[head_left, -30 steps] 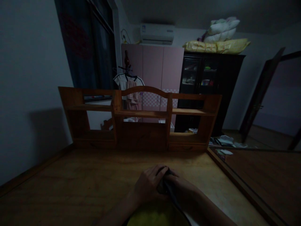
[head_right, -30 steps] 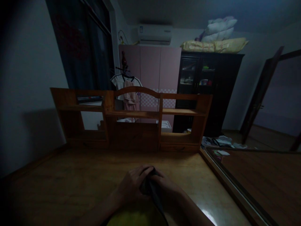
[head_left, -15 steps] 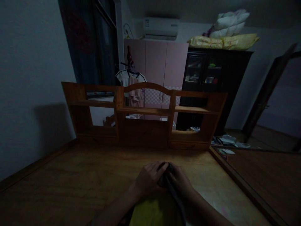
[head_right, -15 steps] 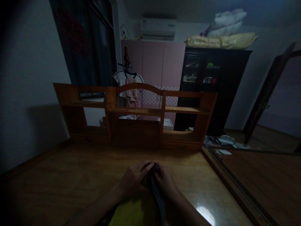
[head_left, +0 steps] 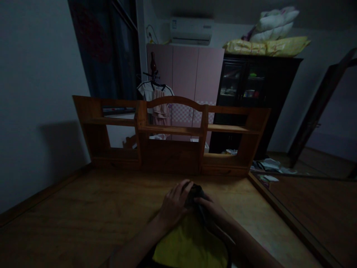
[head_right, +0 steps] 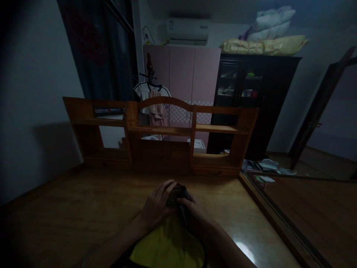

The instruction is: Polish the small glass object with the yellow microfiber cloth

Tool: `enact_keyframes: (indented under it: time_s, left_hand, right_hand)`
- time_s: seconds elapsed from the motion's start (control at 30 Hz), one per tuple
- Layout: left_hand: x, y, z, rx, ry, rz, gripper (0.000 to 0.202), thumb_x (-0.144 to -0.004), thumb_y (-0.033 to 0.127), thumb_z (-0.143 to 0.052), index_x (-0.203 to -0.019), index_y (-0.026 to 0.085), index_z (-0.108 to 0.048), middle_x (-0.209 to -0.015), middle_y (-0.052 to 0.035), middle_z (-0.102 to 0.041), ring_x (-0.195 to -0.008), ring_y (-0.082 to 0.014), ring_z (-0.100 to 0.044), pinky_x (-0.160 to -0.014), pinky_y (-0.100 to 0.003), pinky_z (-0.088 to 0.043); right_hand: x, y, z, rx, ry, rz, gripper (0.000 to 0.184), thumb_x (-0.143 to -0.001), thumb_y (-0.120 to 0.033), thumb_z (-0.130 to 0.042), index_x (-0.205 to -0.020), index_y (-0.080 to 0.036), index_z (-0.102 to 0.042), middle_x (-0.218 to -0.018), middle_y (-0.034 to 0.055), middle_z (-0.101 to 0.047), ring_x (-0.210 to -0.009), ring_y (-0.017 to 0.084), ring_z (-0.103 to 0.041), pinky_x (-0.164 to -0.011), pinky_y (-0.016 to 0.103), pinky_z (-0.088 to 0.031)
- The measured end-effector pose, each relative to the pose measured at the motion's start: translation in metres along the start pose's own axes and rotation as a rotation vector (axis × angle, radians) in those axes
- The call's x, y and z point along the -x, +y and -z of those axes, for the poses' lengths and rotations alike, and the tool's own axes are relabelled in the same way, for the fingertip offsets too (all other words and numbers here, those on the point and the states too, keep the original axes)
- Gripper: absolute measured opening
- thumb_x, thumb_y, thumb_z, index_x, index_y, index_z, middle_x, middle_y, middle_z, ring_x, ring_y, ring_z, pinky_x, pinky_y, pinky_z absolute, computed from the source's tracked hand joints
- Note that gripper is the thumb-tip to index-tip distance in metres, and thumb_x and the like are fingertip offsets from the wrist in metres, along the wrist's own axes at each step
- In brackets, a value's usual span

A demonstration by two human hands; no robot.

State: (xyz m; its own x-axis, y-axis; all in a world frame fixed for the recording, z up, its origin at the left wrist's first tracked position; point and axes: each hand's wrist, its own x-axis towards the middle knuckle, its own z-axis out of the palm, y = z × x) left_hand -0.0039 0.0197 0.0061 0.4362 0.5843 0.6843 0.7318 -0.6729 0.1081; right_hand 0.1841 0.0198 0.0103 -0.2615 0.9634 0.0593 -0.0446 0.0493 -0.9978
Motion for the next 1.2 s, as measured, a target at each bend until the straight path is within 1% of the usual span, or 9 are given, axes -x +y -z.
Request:
enact_keyframes:
  time_s: [0.1,0.3,0.4,0.57,0.7,0.77,0.87,0.97,1.2]
  left_hand:
    - [0.001,0.003,0.000,-0.029,-0.012,-0.012,0.077,-0.082,0.036,-0.067,-0.146,0.023,-0.025,-0.144,-0.0123,-0.036,-0.127,-0.0290,-0.041,-0.100,-0.044,-0.043]
    - [-0.001,0.010,0.001,-0.044,-0.022,-0.126,0.074,-0.081,0.005,-0.055,-0.146,0.024,-0.026,-0.146,-0.0118,-0.032,-0.131,-0.0269,-0.036,-0.105,-0.044,-0.040]
    - [-0.002,0.015,0.003,-0.091,-0.024,-0.213,0.066,-0.087,0.006,-0.049,-0.146,0.023,-0.025,-0.147,-0.0113,-0.031,-0.134,-0.0266,-0.033,-0.105,-0.044,-0.040]
    - [-0.006,0.023,0.009,-0.151,-0.040,-0.306,0.057,-0.094,0.009,-0.044,-0.146,0.027,-0.026,-0.150,-0.0081,-0.028,-0.138,-0.0271,-0.026,-0.107,-0.044,-0.039]
    - [-0.007,0.020,0.005,-0.108,-0.020,-0.312,0.058,-0.093,0.011,-0.046,-0.145,0.027,-0.026,-0.150,-0.0093,-0.027,-0.138,-0.0266,-0.026,-0.108,-0.043,-0.038]
    - [-0.008,0.018,0.002,-0.066,-0.008,-0.301,0.058,-0.092,0.011,-0.047,-0.145,0.025,-0.027,-0.149,-0.0111,-0.028,-0.137,-0.0261,-0.029,-0.108,-0.043,-0.038]
    - [-0.008,0.014,0.000,0.002,-0.061,-0.226,0.062,-0.090,0.015,-0.050,-0.146,0.021,-0.024,-0.147,-0.0136,-0.030,-0.134,-0.0259,-0.035,-0.107,-0.042,-0.040]
    - [-0.006,0.012,0.001,0.039,-0.132,-0.178,0.070,-0.086,0.019,-0.057,-0.146,0.017,-0.022,-0.146,-0.0146,-0.033,-0.130,-0.0272,-0.040,-0.106,-0.042,-0.040]
    - [0.000,0.008,-0.003,0.021,-0.063,-0.200,0.063,-0.090,0.016,-0.052,-0.145,0.013,-0.022,-0.143,-0.0144,-0.038,-0.132,-0.0250,-0.037,-0.109,-0.041,-0.038]
  right_hand:
    - [0.003,-0.001,0.001,-0.022,-0.070,-0.005,0.038,-0.077,-0.027,-0.062,-0.114,-0.020,-0.064,-0.111,0.0033,-0.070,-0.104,0.025,-0.062,-0.093,0.038,-0.048]
    - [0.004,-0.002,0.000,-0.015,-0.007,0.074,0.039,-0.076,-0.028,-0.066,-0.114,-0.021,-0.065,-0.116,0.0040,-0.068,-0.109,0.026,-0.060,-0.096,0.041,-0.047]
    - [0.005,-0.001,-0.001,-0.016,0.020,0.110,0.036,-0.076,-0.030,-0.066,-0.110,-0.020,-0.066,-0.111,0.0055,-0.070,-0.106,0.026,-0.062,-0.094,0.041,-0.048]
    - [0.006,0.007,0.000,0.055,0.186,0.220,0.030,-0.080,-0.030,-0.060,-0.107,-0.020,-0.066,-0.106,0.0085,-0.071,-0.099,0.026,-0.065,-0.088,0.040,-0.052]
    - [0.003,0.005,0.014,0.306,0.225,0.392,0.035,-0.083,-0.027,-0.054,-0.117,-0.021,-0.060,-0.116,0.0078,-0.067,-0.107,0.024,-0.061,-0.094,0.039,-0.047]
    - [0.002,0.000,0.021,0.463,0.242,0.443,0.034,-0.085,-0.023,-0.051,-0.118,-0.021,-0.058,-0.111,0.0072,-0.068,-0.101,0.023,-0.063,-0.089,0.036,-0.049]
    - [0.005,-0.007,0.023,0.611,0.225,0.453,0.032,-0.086,-0.019,-0.046,-0.116,-0.022,-0.057,-0.100,0.0052,-0.070,-0.089,0.021,-0.066,-0.078,0.030,-0.051]
    - [0.008,-0.009,0.019,0.688,0.187,0.470,0.035,-0.084,-0.016,-0.048,-0.117,-0.024,-0.057,-0.104,0.0048,-0.069,-0.092,0.021,-0.065,-0.080,0.030,-0.049]
    - [0.008,-0.010,0.015,0.643,0.216,0.424,0.022,-0.082,-0.021,-0.055,-0.103,-0.021,-0.062,-0.090,0.0023,-0.070,-0.082,0.020,-0.064,-0.072,0.027,-0.048]
